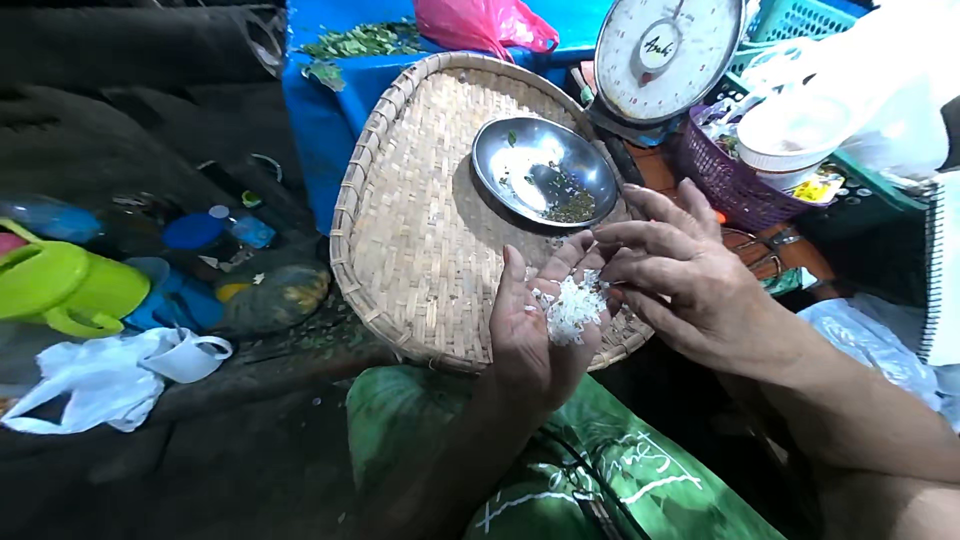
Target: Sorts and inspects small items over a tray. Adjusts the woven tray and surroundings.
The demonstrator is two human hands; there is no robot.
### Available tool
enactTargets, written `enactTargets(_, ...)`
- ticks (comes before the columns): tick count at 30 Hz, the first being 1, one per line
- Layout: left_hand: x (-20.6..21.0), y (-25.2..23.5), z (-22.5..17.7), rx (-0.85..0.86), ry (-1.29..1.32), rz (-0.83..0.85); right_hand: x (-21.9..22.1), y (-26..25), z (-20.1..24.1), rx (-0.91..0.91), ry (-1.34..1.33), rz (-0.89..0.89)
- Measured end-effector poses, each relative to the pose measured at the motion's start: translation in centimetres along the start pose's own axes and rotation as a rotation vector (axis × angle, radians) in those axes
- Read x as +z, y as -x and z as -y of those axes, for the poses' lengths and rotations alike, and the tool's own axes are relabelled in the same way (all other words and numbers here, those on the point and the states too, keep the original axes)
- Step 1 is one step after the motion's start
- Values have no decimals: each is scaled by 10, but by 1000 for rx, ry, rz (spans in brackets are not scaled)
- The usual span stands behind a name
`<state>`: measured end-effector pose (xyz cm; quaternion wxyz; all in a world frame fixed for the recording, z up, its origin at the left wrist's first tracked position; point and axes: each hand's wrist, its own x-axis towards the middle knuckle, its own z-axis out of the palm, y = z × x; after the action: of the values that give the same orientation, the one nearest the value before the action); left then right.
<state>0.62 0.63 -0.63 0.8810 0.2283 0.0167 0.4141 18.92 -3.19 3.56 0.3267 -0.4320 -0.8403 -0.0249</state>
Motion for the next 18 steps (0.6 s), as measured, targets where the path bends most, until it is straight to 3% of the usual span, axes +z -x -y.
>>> enactTargets(18,2,0,0,-32,16,5,12,-1,-1,-9,-57,-51)
